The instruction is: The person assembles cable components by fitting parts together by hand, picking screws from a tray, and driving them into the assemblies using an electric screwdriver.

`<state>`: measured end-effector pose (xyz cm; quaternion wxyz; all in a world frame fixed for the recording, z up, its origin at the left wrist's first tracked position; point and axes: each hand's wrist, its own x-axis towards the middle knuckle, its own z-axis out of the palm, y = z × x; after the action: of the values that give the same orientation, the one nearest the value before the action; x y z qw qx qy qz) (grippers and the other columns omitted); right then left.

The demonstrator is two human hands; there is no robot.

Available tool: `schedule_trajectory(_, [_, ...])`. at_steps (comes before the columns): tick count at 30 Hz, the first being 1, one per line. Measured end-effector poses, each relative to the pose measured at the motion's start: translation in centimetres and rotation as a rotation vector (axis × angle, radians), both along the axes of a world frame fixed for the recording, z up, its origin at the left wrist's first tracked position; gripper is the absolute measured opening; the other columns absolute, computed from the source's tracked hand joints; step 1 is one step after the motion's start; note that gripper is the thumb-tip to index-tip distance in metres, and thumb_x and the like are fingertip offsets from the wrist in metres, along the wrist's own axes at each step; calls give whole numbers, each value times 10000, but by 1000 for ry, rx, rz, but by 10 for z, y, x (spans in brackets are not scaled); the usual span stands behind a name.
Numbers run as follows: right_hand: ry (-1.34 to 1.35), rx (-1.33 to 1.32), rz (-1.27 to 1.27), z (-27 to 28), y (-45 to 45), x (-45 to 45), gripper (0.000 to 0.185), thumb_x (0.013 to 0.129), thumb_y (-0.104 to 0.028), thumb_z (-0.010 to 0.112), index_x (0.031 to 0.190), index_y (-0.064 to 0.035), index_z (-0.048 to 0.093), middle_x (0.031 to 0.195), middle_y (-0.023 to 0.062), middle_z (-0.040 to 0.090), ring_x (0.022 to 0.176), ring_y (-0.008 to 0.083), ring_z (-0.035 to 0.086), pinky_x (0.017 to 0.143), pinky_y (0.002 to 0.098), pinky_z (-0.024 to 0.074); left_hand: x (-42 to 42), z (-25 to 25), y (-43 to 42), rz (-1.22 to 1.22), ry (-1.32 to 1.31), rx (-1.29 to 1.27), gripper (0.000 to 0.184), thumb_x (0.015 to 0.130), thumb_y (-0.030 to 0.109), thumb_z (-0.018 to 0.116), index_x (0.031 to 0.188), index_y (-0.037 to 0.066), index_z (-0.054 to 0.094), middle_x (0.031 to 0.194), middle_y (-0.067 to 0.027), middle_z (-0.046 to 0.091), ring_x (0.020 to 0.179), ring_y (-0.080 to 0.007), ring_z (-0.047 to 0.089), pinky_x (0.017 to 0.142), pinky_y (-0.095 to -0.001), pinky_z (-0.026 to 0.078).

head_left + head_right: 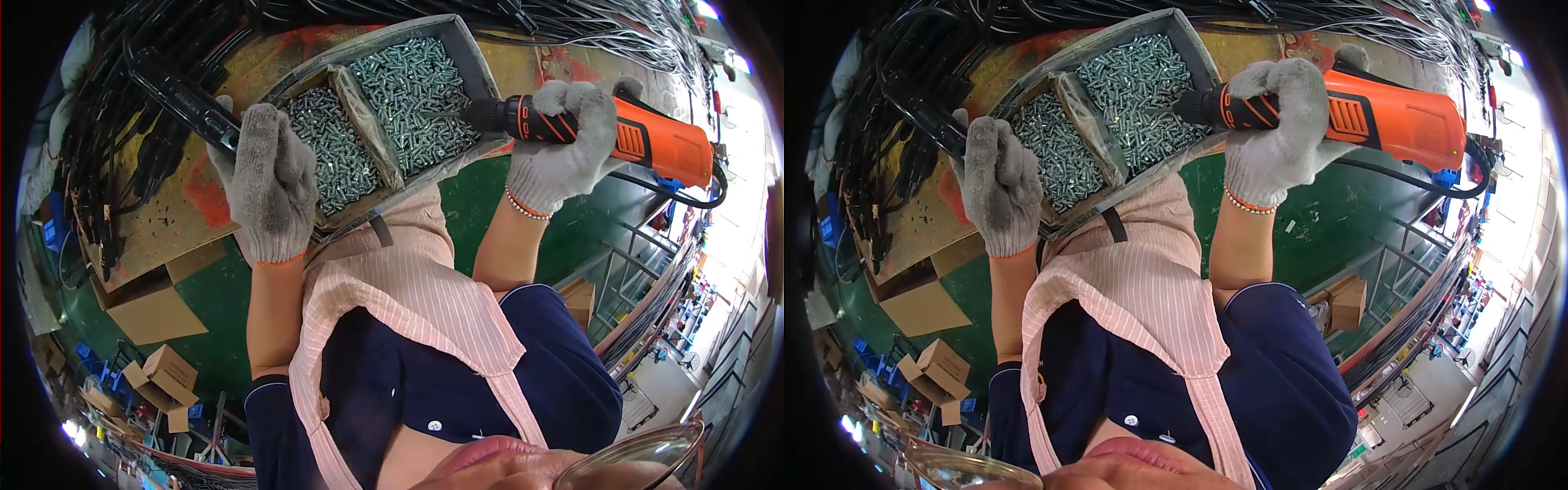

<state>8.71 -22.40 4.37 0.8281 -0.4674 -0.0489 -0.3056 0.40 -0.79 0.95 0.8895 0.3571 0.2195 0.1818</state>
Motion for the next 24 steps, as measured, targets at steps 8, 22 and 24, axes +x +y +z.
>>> schedule_trajectory(8, [-59,-193,-264,5,-7,4,303,855,20,606,1147,28,524,719,109,582,552,203,545,578,336,515,0,-3,1,-14,-37,-50,452,977,58,627,1373,140,424,866,-65,613,500,-72,444,397,-206,345])
schedule_trajectory(22, [-69,-153,-192,-10,-11,10,575,823,122,597,1342,23,372,761,154,633,528,206,615,496,362,590,-1,-4,1,-18,-43,-70,367,1006,56,578,1356,122,490,846,-35,547,523,-71,427,402,-211,361])
schedule_trajectory(24, [-73,-162,-149,-16,-13,10,576,820,128,592,1341,20,372,765,152,633,533,205,618,499,362,592,-1,-5,2,-11,-49,-62,455,977,62,631,1379,139,432,862,-58,603,515,-70,443,402,-206,357])
